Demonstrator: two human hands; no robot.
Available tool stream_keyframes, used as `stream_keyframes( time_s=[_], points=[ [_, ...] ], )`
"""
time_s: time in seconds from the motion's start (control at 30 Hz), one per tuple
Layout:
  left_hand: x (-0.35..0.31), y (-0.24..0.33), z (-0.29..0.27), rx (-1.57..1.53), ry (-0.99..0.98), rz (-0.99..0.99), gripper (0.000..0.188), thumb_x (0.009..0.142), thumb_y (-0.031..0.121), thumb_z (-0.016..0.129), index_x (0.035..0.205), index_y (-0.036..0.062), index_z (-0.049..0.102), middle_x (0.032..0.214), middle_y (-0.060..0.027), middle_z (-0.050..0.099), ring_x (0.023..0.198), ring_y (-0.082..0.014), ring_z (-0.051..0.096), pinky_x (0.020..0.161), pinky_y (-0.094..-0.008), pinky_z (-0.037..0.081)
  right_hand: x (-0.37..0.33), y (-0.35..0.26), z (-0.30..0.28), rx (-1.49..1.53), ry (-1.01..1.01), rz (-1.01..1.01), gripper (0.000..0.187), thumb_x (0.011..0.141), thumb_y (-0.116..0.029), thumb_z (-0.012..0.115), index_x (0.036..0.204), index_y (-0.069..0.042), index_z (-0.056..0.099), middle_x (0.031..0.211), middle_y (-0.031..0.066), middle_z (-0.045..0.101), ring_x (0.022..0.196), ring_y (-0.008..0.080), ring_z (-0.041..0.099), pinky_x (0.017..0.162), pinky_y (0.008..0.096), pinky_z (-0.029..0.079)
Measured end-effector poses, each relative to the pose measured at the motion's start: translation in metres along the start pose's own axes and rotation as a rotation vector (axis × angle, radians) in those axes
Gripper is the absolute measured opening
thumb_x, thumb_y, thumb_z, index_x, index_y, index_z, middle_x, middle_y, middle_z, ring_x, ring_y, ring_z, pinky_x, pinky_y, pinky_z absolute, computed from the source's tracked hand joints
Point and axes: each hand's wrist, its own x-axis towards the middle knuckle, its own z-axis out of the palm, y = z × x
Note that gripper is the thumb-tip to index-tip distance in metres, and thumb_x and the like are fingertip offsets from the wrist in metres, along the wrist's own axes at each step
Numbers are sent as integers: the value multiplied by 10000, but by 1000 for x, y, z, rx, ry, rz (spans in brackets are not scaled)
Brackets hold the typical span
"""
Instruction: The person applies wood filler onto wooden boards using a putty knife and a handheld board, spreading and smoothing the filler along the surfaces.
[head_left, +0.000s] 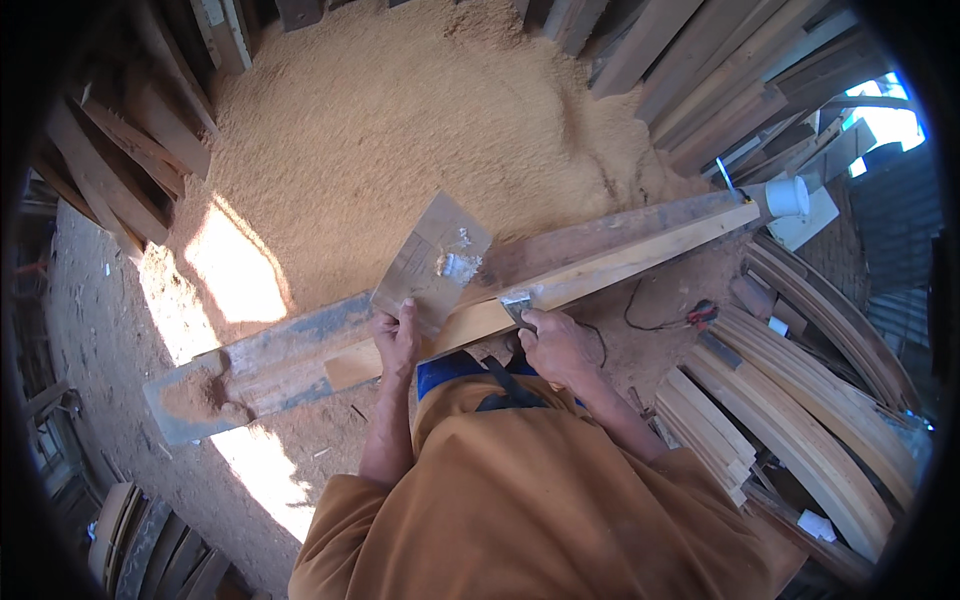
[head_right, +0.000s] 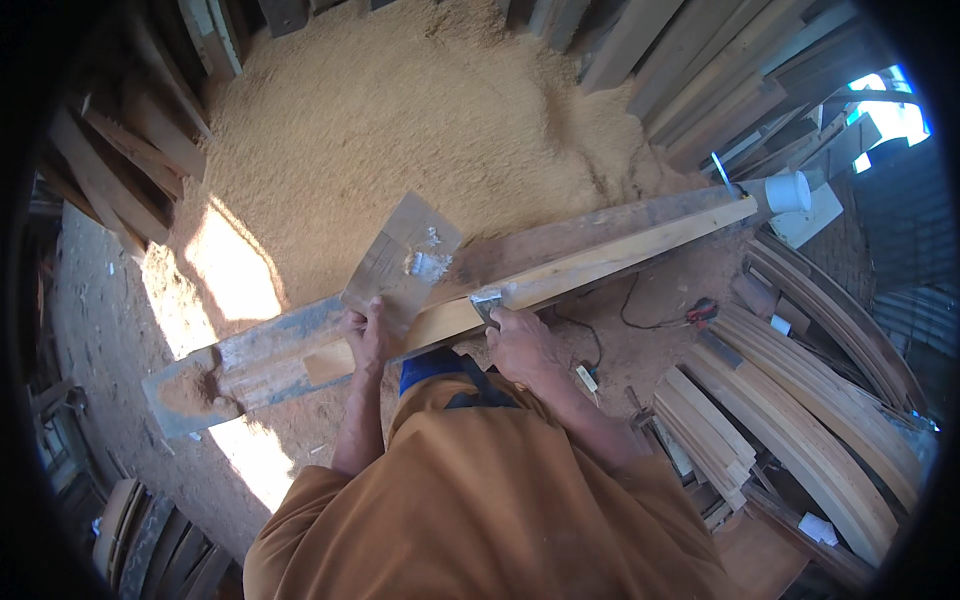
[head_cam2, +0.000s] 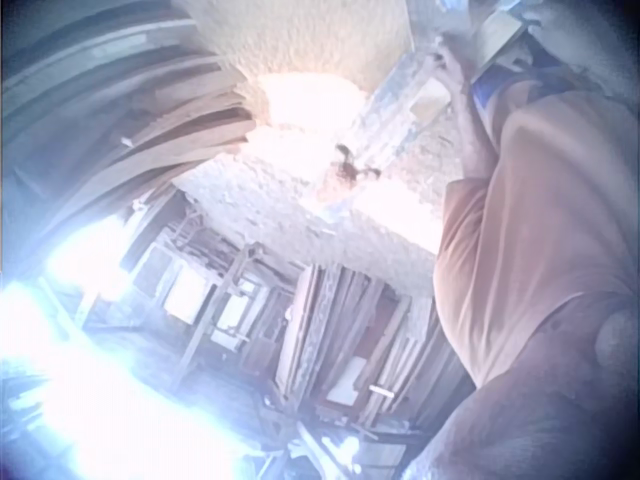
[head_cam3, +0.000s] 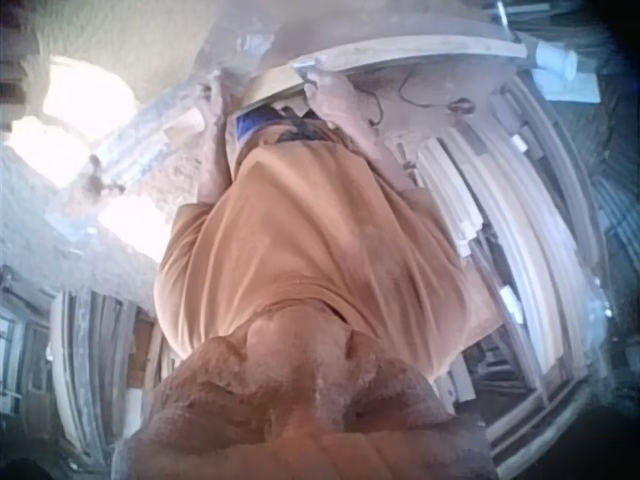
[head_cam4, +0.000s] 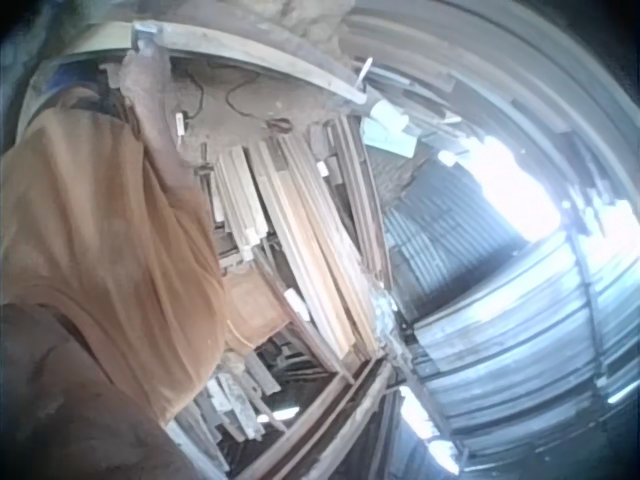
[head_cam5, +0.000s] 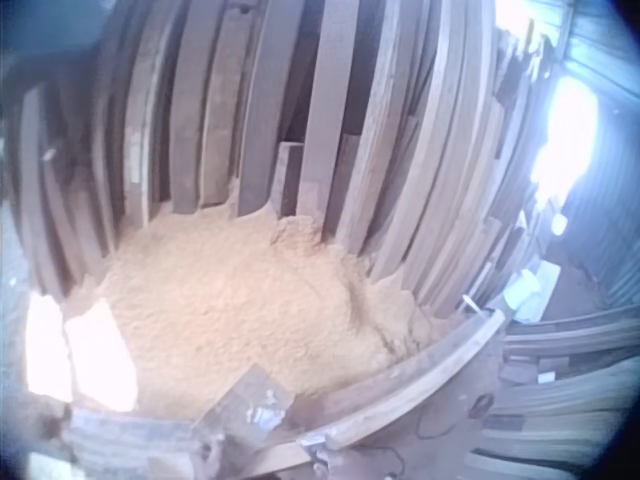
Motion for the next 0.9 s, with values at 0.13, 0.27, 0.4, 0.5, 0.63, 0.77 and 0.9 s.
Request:
stream_keyframes(
  time_s=[0.13,0.27,0.4,0.5,0.63,0.77,0.9],
  points=[
    [1,-5,1,-16,11,8,325,1009,140,616,703,29,604,638,90,523,585,-19,417,494,-246,302,10,0,39,-72,15,-23,363,942,-211,588,1241,-6,601,1106,323,596,1000,483,651,871,559,517],
    [0,-10,2,-75,-13,3,246,1007,151,623,801,17,629,675,79,558,612,-17,443,509,-233,328,11,-2,58,-143,38,-35,419,925,-151,562,1270,87,552,1090,355,603,952,481,674,823,540,553],
    [0,-20,-5,-52,-48,-5,168,1007,158,622,953,0,639,757,54,611,674,-23,491,568,-227,396,16,5,67,-196,29,-24,351,941,-178,555,1209,46,588,1018,315,635,927,488,658,798,559,524],
    [-1,-19,-3,-58,-42,-39,165,1009,155,617,977,-6,636,788,46,623,703,-26,504,604,-232,422,19,9,62,-191,-21,-31,336,938,-173,555,1202,33,588,1016,314,654,936,476,666,812,561,523],
    [0,-19,-1,-60,-32,-4,161,1011,150,609,977,-4,639,786,43,625,703,-30,511,609,-232,426,3,-9,40,-207,-154,37,283,932,-172,573,1122,32,617,1016,284,683,957,444,675,829,547,527],
    [0,-20,-8,-68,-87,-26,151,1014,142,599,983,0,640,786,35,628,699,-39,523,606,-237,431,0,-1,15,-84,-137,-28,319,925,-191,613,1150,30,664,1113,258,693,1042,424,666,919,494,523],
    [2,-16,-5,-49,-111,-12,148,1015,142,597,982,2,632,790,32,630,695,-41,521,599,-238,430,12,11,6,-36,28,-18,352,914,-197,620,1195,11,659,1099,276,677,1068,437,647,949,491,504]
  ],
)
